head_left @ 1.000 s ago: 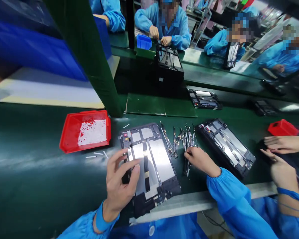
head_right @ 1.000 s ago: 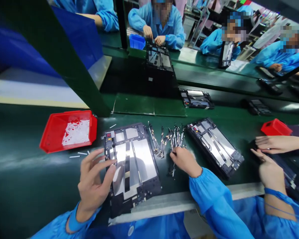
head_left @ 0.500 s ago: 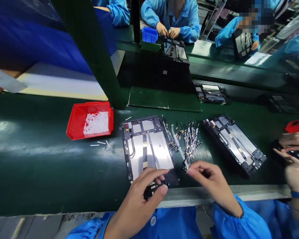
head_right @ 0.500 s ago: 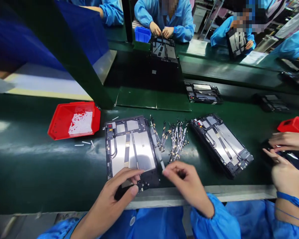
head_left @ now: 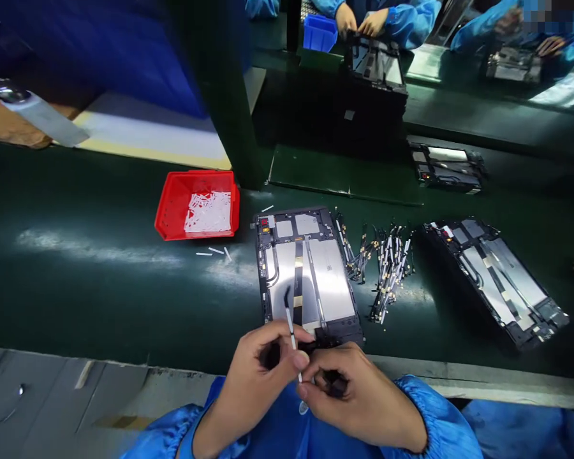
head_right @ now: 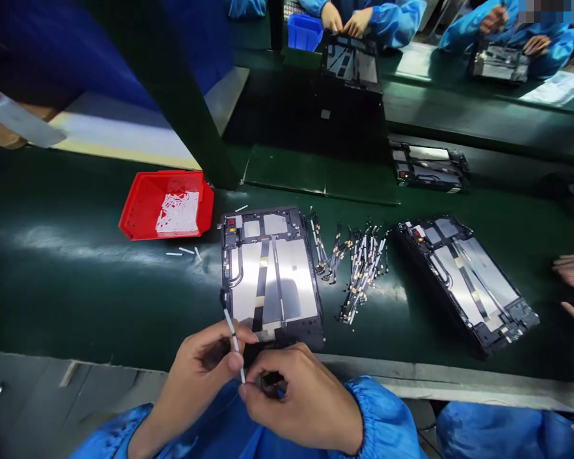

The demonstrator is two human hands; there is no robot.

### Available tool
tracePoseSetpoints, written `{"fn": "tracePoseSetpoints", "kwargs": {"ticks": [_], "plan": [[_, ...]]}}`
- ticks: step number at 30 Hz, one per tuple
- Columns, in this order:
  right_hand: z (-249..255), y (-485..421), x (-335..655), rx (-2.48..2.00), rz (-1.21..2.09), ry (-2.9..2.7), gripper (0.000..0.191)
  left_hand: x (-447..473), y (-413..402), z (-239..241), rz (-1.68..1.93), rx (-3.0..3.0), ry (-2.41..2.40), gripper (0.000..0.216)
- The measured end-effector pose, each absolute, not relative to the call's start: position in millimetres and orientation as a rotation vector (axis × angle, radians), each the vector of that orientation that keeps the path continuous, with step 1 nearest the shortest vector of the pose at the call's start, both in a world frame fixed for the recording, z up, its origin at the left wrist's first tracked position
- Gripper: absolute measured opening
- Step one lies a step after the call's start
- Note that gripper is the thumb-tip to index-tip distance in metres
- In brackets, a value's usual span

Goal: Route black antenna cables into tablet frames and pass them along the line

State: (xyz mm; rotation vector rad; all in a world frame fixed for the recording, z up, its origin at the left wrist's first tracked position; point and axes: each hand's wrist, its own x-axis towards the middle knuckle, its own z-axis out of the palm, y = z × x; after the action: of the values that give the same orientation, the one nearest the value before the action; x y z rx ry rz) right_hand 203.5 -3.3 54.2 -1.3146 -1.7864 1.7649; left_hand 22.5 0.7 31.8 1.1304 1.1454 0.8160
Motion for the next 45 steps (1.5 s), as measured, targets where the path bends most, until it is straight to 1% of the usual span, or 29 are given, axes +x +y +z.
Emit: {"fn": "tracePoseSetpoints", "kwargs": {"ticks": [4, 6, 8, 11, 15, 22, 25, 28, 31, 33, 35, 38, 39, 42, 43, 45], "plan": [[53.6, 5.0, 199.3, -1.322, 1.752, -1.702, 0.01, -3.7, -14.1, 21.1, 0.908, 1.127, 1.395, 0.026], [50.9, 10.0, 198.1, -1.283, 1.716, -1.615, 0.012, -15.1, -24.8, 15.4, 0.873, 1.13, 1.518, 0.023], [48.5, 14.5, 196.6, -1.272, 1.644, -1.555, 0.014, -19.3, -38.3, 11.3, 0.778, 1.126, 1.52, 0.023], [46.3, 17.8, 193.2, -1.324, 1.5, -1.485, 0.013, -10.1, -59.2, 10.9, 0.705, 1.091, 1.509, 0.032], [43.3, 14.9, 186.9, -1.4, 1.305, -1.388, 0.014, 10.0, -72.4, 18.6, 0.815, 1.09, 1.528, 0.048], [34.9, 8.8, 179.2, -1.539, 1.269, -1.318, 0.018, 13.2, -70.1, 30.3, 0.792, 0.907, 1.447, 0.053], [33.8, 8.9, 178.2, -1.549, 1.245, -1.317, 0.018, 3.9, -71.9, 14.6, 0.831, 0.893, 1.381, 0.057], [33.5, 8.1, 177.5, -1.558, 1.216, -1.327, 0.02, -13.2, -70.8, -16.2, 0.819, 0.86, 1.32, 0.059], [35.3, 3.7, 175.4, -1.542, 1.179, -1.381, 0.015, -26.1, -68.1, -33.7, 0.805, 0.973, 1.237, 0.045], [39.2, -1.2, 172.5, -1.475, 1.162, -1.472, 0.009, -26.3, -66.5, -25.8, 0.897, 1.09, 1.43, 0.032], [44.6, -6.7, 168.3, -1.387, 1.187, -1.56, 0.006, -20.5, -63.3, -6.2, 0.873, 1.184, 1.547, 0.022], [51.0, -14.3, 161.6, -1.334, 1.254, -1.595, 0.007, -9.5, -53.0, 23.2, 0.817, 1.238, 1.292, 0.014], [51.9, -16.4, 159.7, -1.347, 1.272, -1.583, 0.008, -6.8, -48.9, 29.4, 0.819, 1.189, 1.211, 0.017], [52.0, -19.1, 156.2, -1.348, 1.443, -1.455, 0.012, -3.8, -39.9, 35.5, 0.816, 0.904, 1.017, 0.037], [52.0, -18.4, 155.6, -1.314, 1.547, -1.392, 0.012, -4.3, -38.8, 34.7, 0.798, 0.787, 0.955, 0.039], [52.7, -14.7, 155.3, -1.214, 1.726, -1.3, 0.013, -6.6, -38.5, 31.5, 0.733, 0.563, 0.851, 0.037]]}}
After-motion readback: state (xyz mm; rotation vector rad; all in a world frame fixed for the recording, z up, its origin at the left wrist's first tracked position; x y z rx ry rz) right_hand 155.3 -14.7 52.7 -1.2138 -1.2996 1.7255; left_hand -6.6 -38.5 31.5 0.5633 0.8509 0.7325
